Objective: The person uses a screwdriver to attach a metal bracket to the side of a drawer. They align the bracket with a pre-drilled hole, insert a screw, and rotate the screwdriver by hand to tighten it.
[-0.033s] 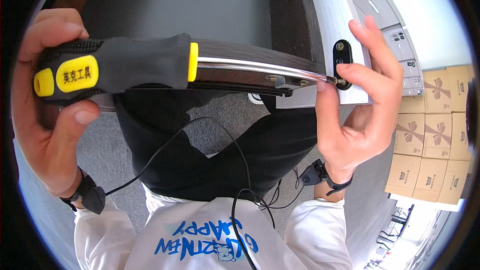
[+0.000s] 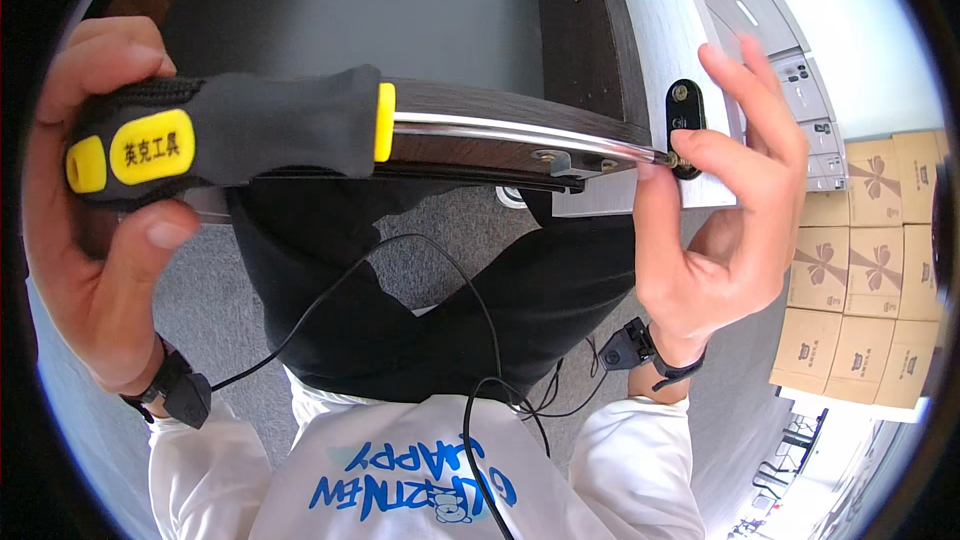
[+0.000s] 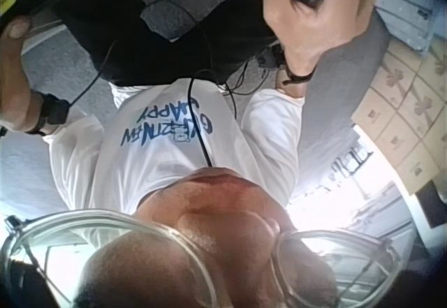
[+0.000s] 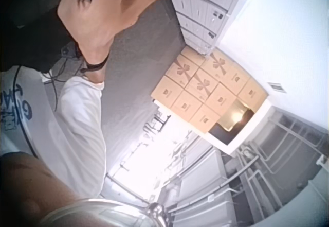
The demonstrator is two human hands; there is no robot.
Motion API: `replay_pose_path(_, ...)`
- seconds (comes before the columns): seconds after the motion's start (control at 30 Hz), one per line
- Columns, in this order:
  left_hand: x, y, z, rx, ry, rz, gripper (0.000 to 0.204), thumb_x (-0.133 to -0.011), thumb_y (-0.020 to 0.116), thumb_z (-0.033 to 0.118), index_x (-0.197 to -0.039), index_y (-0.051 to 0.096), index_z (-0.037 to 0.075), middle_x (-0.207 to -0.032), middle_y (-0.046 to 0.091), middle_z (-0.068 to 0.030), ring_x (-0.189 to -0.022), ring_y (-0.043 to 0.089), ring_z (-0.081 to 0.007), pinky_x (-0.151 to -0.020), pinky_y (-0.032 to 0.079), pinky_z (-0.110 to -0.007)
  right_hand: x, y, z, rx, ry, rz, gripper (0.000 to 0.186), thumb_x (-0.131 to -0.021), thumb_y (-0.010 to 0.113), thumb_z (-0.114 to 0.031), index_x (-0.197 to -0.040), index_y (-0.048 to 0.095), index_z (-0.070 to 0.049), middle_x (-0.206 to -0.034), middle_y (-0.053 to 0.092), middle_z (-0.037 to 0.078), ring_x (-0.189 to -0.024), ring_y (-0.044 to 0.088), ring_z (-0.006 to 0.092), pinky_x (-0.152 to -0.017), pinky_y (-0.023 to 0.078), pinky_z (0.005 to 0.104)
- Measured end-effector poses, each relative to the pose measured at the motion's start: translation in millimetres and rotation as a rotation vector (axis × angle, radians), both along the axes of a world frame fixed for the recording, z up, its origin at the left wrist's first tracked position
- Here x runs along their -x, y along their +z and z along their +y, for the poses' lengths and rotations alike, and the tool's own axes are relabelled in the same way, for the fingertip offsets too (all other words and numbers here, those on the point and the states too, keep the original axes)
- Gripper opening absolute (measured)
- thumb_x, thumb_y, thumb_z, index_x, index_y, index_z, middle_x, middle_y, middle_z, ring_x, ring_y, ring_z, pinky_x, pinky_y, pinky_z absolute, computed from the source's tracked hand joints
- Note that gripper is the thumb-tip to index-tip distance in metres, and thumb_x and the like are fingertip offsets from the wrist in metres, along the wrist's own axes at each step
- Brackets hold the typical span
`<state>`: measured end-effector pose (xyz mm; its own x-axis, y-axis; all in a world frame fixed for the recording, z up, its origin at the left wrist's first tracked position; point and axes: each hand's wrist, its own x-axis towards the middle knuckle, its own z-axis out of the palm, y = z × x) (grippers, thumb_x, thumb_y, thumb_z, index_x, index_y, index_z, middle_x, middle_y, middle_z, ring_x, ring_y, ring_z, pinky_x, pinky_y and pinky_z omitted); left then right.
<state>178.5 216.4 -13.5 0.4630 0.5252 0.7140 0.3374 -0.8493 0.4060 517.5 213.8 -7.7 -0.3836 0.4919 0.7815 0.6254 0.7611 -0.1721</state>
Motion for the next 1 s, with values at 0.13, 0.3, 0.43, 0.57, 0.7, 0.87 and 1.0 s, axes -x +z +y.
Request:
replay_pose_path(0.13, 8.0, 3.1, 9.9, -0.051, -0.066, 0.014, 0.055, -0.070, 0.080, 0.007, -0.112, 0.045, 0.000, -0.107, 0.051, -0.0112, -0.086, 0.055, -0.0153, -0.079, 0.047, -0.022, 4.9, 12.5, -1.7, -0.095, -0.103, -0.108, 0.027, -0.063, 0.060, 0.016, -0.082, 0.057, -0.003, -0.112, 0.061, 0.018, -0.121, 0.047, 0.0410, -0.103, 0.034, 0.0483)
replay_pose_path(0.3, -12.7, 3.1, -48.4, 0.147, 0.398, -0.002, 0.053, -0.078, 0.070, 0.040, -0.112, 0.048, 0.006, -0.108, 0.048, -0.0142, -0.095, 0.047, -0.0201, -0.085, 0.036, -0.029, 14.7, 17.6, -9.7, -0.051, -0.146, -0.140, 0.023, -0.060, 0.070, 0.010, -0.076, 0.062, -0.004, -0.096, 0.066, 0.009, -0.111, 0.054, 0.0355, -0.100, 0.036, 0.0515)
replay_pose_path(0.43, -17.5, 5.4, -67.7, 0.119, 0.345, -0.058, 0.056, -0.063, 0.084, 0.017, -0.108, 0.051, 0.006, -0.104, 0.050, -0.0145, -0.088, 0.053, -0.0215, -0.074, 0.045, -0.030, 23.6, 32.9, -18.1, -0.048, -0.150, -0.217, 0.022, -0.060, 0.075, 0.004, -0.078, 0.066, -0.004, -0.086, 0.067, 0.006, -0.098, 0.060, 0.0297, -0.098, 0.035, 0.0595)
replay_pose_path(0.57, -16.1, -3.7, -79.4, 0.166, 0.255, -0.203, 0.057, -0.062, 0.084, 0.004, -0.109, 0.051, 0.004, -0.103, 0.050, -0.0153, -0.088, 0.054, -0.0256, -0.073, 0.045, -0.032, 31.4, 46.6, -25.7, -0.015, -0.143, -0.245, 0.023, -0.064, 0.071, 0.004, -0.085, 0.066, -0.004, -0.093, 0.064, 0.009, -0.095, 0.060, 0.0298, -0.097, 0.038, 0.0580)
replay_pose_path(0.7, -1.2, -4.1, -93.7, 0.211, 0.217, -0.235, 0.054, -0.067, 0.081, 0.005, -0.111, 0.050, 0.004, -0.103, 0.049, -0.0140, -0.088, 0.053, -0.0249, -0.073, 0.045, -0.032, 45.5, 74.8, -32.7, 0.039, -0.069, -0.278, 0.029, -0.065, 0.068, 0.008, -0.092, 0.066, -0.003, -0.086, 0.058, 0.011, -0.081, 0.058, 0.0283, -0.078, 0.049, 0.0422)
replay_pose_path(0.87, 8.0, -31.4, -99.9, 0.298, 0.155, -0.287, 0.050, -0.068, 0.081, 0.012, -0.108, 0.051, 0.006, -0.101, 0.052, -0.0135, -0.088, 0.052, -0.0244, -0.078, 0.043, -0.033, 92.5, 128.2, -25.5, 0.064, 0.006, -0.455, 0.030, -0.066, 0.069, 0.008, -0.094, 0.066, -0.002, -0.080, 0.054, 0.010, -0.070, 0.055, 0.0214, -0.060, 0.044, 0.0291)
replay_pose_path(1.0, 7.1, -45.0, -98.2, 0.373, 0.085, -0.343, 0.048, -0.071, 0.080, 0.011, -0.109, 0.052, 0.006, -0.105, 0.051, -0.0134, -0.092, 0.051, -0.0243, -0.079, 0.043, -0.033, 140.1, 149.3, 6.9, 0.099, 0.166, -0.559, 0.023, -0.070, 0.065, 0.009, -0.090, 0.065, 0.000, -0.077, 0.056, 0.010, -0.068, 0.055, 0.0197, -0.062, 0.043, 0.0269)
